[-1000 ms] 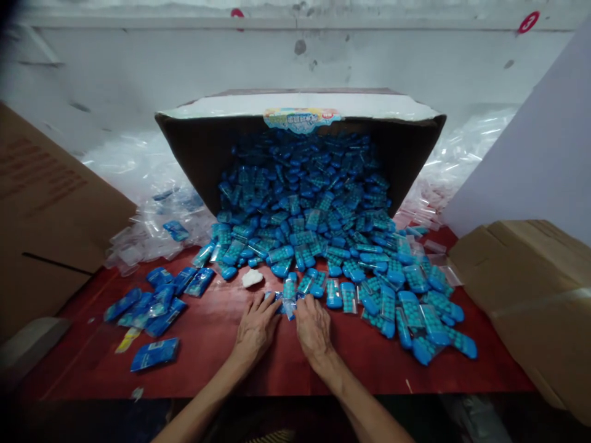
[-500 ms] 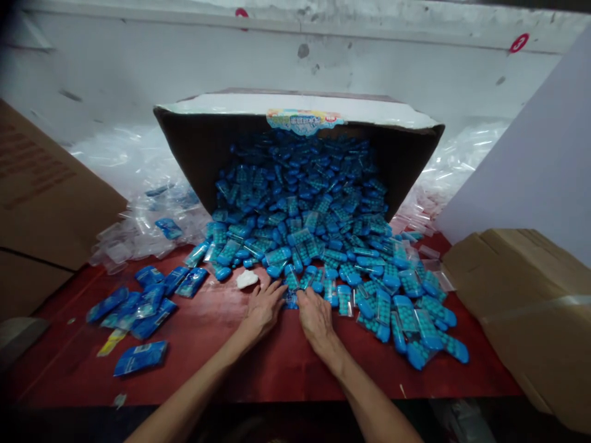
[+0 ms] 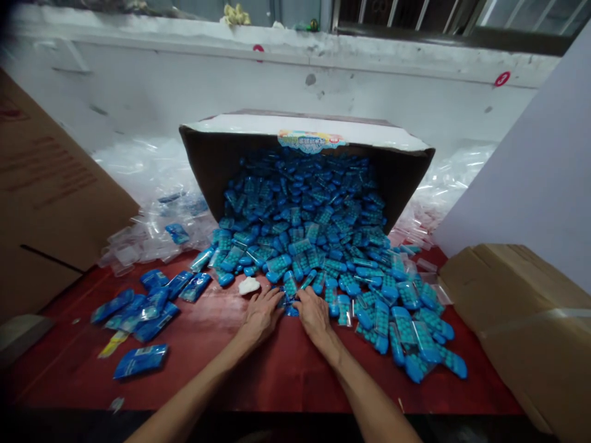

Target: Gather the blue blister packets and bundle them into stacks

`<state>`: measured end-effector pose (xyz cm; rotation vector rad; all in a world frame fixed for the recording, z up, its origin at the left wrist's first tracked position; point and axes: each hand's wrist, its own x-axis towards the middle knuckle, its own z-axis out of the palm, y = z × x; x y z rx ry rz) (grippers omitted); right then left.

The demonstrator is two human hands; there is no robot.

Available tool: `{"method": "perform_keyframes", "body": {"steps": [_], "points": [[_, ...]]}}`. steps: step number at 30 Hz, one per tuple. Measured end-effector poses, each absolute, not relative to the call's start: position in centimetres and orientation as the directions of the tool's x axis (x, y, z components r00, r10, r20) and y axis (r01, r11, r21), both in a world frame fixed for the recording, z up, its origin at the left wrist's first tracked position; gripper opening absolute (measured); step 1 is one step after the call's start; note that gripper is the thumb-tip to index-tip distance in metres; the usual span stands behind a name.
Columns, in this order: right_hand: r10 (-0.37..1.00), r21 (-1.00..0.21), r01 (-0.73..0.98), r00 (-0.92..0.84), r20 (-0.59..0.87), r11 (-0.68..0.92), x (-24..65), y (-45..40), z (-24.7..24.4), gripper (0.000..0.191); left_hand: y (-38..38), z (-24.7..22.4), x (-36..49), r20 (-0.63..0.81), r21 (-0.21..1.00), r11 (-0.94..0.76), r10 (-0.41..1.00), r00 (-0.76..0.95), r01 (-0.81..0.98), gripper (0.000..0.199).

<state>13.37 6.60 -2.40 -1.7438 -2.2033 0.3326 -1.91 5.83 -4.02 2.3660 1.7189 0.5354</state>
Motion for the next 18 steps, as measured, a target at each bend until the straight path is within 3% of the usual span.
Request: {"method": "perform_keyframes", "body": {"steps": [3,6,8,10,13,16,18], "points": [[0.976,-0.356,0.909,-0.183,0.121,0.215,13.1,6.8,-2.4,0.01,5.4,-3.5,-1.9,0.254,0.434,-0.282,0.95,0.185,0.856,0.032],[0.969,-0.369,0.898,-0.195,0.15,0.238,13.1,6.3,-2.1,0.014,4.1,-2.7,-2.1,0.307,0.635,-0.208,0.952,0.004,0.744,0.029],[0.958,-0.399,0.878,-0.187,0.218,0.263,13.3,5.7,-1.5,0.018,3.4,-2.1,-2.1,0.197,0.827,-0.086,0.97,-0.143,0.555,0.031],[0.938,-0.438,0.852,-0.155,0.311,0.287,13.3,5.0,-0.5,0.022,3.0,-1.5,-1.9,-0.066,0.95,0.126,0.975,-0.212,0.287,0.04],[0.909,-0.512,0.788,-0.142,0.391,0.343,13.0,4.1,0.8,0.022,3.2,-0.8,-1.2,-0.328,0.945,0.327,0.939,-0.1,-0.024,0.047],[0.922,-0.683,0.633,-0.141,0.36,0.363,12.5,4.0,1.3,0.018,3.7,-0.3,-0.5,-0.321,0.925,0.307,0.947,-0.025,-0.221,0.036],[0.965,-0.863,0.434,-0.082,0.249,0.259,12.2,4.3,0.9,0.02,3.9,-0.2,-0.3,-0.316,0.899,0.297,0.949,-0.006,-0.321,0.033]]}}
